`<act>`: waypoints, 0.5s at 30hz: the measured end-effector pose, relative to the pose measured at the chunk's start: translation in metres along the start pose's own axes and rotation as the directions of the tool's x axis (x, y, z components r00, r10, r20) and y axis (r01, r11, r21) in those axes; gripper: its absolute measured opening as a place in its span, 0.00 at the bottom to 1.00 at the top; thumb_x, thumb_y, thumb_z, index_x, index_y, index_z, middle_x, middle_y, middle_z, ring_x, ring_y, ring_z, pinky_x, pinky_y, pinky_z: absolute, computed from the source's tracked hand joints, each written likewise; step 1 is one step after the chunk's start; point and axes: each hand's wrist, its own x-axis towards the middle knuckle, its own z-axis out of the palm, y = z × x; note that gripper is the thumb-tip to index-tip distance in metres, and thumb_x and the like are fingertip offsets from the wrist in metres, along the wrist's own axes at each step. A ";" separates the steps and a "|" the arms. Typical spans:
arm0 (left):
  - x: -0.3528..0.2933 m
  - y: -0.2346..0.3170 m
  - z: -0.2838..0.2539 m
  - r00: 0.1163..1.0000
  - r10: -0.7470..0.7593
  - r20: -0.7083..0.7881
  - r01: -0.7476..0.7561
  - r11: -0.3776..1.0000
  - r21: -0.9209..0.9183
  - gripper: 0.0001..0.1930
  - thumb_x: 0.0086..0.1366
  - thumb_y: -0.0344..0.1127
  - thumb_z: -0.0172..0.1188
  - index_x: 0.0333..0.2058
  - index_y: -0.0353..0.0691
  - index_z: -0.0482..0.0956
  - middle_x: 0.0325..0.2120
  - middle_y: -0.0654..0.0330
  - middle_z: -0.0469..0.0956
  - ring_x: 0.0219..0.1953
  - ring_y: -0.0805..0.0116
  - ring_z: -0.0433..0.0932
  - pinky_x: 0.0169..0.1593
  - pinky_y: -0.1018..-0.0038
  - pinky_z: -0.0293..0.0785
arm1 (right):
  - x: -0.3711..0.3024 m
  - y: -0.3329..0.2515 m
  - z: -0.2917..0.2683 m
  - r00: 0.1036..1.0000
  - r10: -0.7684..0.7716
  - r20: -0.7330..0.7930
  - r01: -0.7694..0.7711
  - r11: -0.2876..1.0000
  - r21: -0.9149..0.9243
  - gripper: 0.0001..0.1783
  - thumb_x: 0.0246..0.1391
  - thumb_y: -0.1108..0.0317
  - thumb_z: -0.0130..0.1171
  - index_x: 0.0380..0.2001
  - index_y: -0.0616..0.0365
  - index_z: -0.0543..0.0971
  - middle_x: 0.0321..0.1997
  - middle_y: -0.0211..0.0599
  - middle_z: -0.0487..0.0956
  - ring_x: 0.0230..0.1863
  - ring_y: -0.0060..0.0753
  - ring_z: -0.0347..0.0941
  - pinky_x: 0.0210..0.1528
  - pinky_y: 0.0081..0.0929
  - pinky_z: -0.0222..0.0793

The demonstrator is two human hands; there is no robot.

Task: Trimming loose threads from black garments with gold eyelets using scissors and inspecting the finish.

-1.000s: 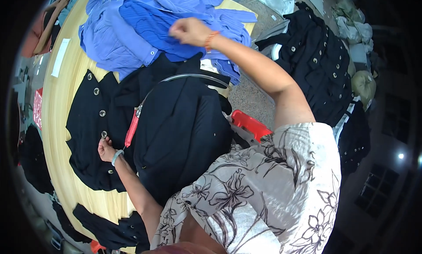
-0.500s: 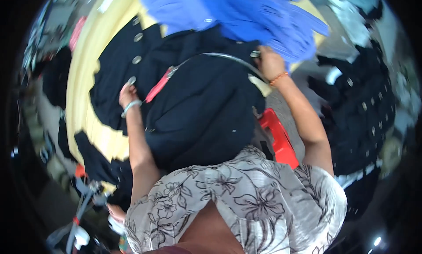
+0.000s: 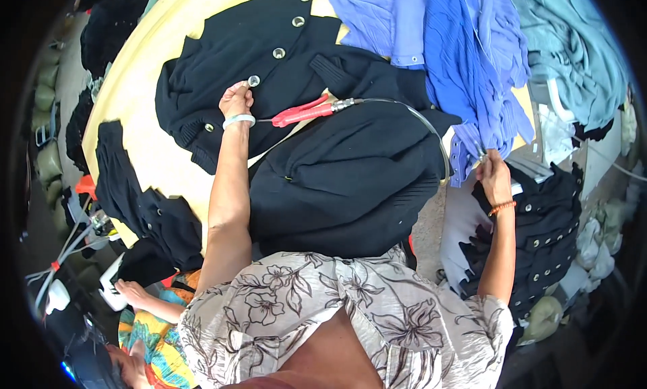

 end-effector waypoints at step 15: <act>0.000 0.010 -0.001 0.982 -0.179 0.051 0.185 0.973 -0.135 0.03 0.59 0.19 0.60 0.30 0.33 0.76 0.23 0.57 0.78 0.16 0.77 0.69 0.15 0.83 0.58 | 0.096 -0.341 0.209 0.541 -0.192 0.819 -0.062 0.962 0.267 0.16 0.61 0.56 0.57 0.36 0.61 0.77 0.16 0.20 0.64 0.14 0.12 0.58 0.14 0.16 0.50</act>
